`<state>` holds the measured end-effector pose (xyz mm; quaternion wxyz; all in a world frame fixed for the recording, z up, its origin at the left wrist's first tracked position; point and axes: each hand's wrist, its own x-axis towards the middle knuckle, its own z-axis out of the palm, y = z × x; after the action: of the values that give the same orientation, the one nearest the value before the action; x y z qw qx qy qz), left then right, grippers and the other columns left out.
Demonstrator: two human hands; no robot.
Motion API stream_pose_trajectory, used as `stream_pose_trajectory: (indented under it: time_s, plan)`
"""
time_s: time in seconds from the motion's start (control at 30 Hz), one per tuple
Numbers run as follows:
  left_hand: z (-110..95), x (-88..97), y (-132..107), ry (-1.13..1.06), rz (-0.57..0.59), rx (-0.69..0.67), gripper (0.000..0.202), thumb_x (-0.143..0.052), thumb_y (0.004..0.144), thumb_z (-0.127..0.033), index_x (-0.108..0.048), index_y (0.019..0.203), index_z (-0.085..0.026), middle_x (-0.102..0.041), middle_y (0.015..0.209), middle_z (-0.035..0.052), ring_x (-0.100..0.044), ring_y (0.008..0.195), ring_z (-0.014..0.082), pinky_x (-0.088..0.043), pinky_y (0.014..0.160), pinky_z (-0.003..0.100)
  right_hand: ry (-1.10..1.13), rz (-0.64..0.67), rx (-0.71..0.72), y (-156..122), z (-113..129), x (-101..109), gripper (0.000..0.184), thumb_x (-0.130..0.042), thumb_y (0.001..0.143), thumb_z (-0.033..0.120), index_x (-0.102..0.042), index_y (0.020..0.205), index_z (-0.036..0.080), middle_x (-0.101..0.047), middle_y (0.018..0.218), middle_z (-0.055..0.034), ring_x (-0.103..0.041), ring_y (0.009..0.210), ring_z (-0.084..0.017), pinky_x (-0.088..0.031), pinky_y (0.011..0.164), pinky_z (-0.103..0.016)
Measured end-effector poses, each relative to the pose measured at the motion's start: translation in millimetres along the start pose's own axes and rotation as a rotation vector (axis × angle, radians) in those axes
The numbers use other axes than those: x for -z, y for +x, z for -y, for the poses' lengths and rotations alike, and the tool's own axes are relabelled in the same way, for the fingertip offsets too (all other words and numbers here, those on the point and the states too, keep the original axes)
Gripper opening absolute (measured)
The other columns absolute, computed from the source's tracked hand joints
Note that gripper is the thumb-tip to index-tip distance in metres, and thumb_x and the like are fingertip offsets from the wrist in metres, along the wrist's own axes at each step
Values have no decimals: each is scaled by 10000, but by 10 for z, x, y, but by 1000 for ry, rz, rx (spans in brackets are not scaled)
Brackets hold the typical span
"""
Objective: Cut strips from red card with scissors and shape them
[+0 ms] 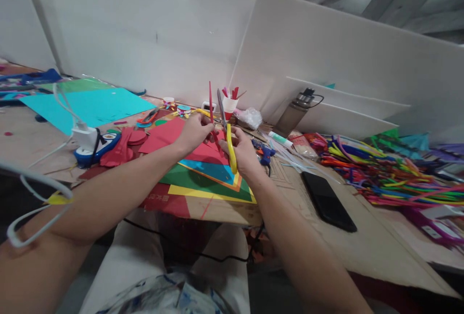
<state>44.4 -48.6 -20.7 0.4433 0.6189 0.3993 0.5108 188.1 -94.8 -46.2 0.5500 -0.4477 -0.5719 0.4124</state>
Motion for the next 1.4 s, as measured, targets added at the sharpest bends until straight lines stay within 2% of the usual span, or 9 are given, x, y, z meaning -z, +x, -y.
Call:
stream_pose_trajectory:
  time_s: [0.27, 0.67, 0.87, 1.03, 1.2, 1.3, 1.4]
  plan:
    - [38, 17, 47, -104, 18, 23, 119, -600, 788, -101, -526, 716, -160, -705, 683, 49, -569, 438, 84, -365, 447, 222, 47, -86, 15, 20, -18, 14, 478, -762, 659, 343, -541, 1067, 229, -586, 678, 65, -449, 495, -72, -360, 464, -213]
    - [91, 33, 81, -103, -17, 7, 220, -616, 783, -108, -448, 669, -194, -685, 631, 29, -511, 383, 84, -363, 434, 244, 23, -28, 9, -6, 13, 2, 512, -770, 654, 342, -560, 1106, 223, -621, 724, 40, -483, 532, -87, -370, 473, -220]
    - [124, 27, 98, -55, -20, 0, 211, -621, 787, -121, -469, 659, -192, -665, 590, 9, -517, 402, 82, -383, 457, 229, 5, -33, -21, -14, 45, -9, 594, -811, 593, 355, -560, 1112, 214, -621, 706, 44, -495, 543, -91, -382, 497, -226]
    - [100, 6, 73, -68, -29, 3, 190, -624, 774, -103, -488, 665, -178, -669, 616, 30, -535, 406, 92, -390, 455, 241, 20, -29, -71, -28, 63, -29, 579, -809, 584, 357, -561, 1088, 216, -601, 667, 57, -487, 522, -86, -378, 489, -223]
    - [56, -2, 41, -284, 74, 75, 149, -619, 803, -139, -515, 698, -156, -666, 649, 39, -555, 448, 84, -374, 444, 217, 81, -75, -109, 5, 2, -7, 558, -810, 567, 326, -559, 1053, 221, -569, 623, 81, -475, 467, -71, -380, 456, -213]
    - [48, 11, 41, -445, 162, 140, 158, -681, 797, -187, -532, 761, -150, -638, 647, 4, -570, 480, 74, -409, 479, 199, 165, -103, -119, 27, -19, 12, 535, -798, 578, 290, -548, 1046, 221, -540, 581, 94, -442, 424, -62, -357, 420, -202]
    - [54, 23, 49, -494, 250, 169, 216, -760, 751, -220, -574, 820, -135, -618, 660, -8, -585, 506, 72, -423, 493, 190, 255, -89, -115, 31, -5, 15, 514, -790, 576, 252, -543, 1026, 210, -518, 553, 100, -428, 412, -60, -355, 409, -198]
